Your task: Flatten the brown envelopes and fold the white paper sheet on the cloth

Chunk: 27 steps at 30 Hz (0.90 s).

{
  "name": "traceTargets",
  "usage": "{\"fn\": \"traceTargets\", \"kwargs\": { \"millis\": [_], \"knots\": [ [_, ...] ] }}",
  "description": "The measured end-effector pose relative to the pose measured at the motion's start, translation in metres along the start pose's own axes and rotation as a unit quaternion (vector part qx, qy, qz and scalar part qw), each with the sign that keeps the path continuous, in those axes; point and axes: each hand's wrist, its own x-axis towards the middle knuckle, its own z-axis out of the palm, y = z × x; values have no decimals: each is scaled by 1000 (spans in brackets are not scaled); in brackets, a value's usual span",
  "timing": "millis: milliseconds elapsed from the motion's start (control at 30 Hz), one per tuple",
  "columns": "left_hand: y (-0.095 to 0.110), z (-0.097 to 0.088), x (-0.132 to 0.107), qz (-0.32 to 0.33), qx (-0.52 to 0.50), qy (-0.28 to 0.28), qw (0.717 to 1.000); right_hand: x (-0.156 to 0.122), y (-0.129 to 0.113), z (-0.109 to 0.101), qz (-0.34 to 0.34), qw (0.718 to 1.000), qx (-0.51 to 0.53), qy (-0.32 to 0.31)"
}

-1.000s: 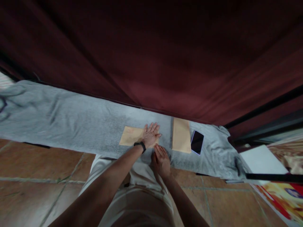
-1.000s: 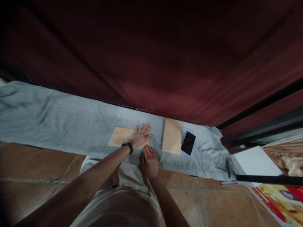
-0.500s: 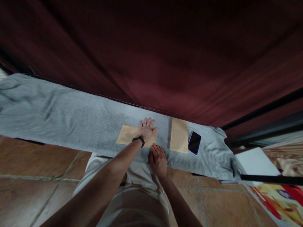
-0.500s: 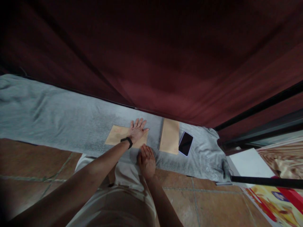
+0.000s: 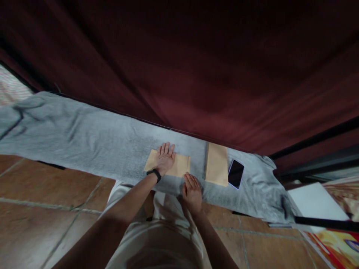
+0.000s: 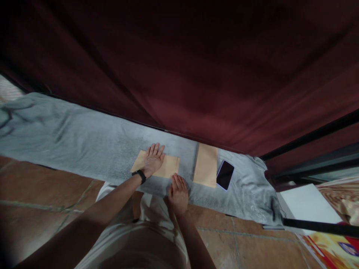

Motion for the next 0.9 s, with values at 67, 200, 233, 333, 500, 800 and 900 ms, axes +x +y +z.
{"fn": "traceTargets", "kwargs": {
  "millis": [67, 200, 233, 333, 500, 800, 900],
  "knots": [
    [-6, -6, 0, -22, 6, 4, 1000, 0, 0, -1, -2, 1000, 1, 2],
    [-16, -18, -3, -59, 11, 5, 998, -1, 0, -1, -5, 1000, 1, 4],
    [-18, -21, -4, -68, 10, 8, 998, -1, 0, -1, -5, 1000, 1, 5],
    [-24, -29, -7, -73, 3, 29, 997, -1, 0, -1, -5, 1000, 0, 8],
    [-26, -36, -9, -58, 14, 10, 998, -2, 0, 2, -4, 1000, -9, 9],
    [-3, -19, -22, 27, 50, -29, 998, -2, 2, 4, -18, 1000, -13, 19],
    [11, -11, -27, 84, 37, -41, 995, -2, 1, 4, -16, 1000, -14, 22]
  ]
}}
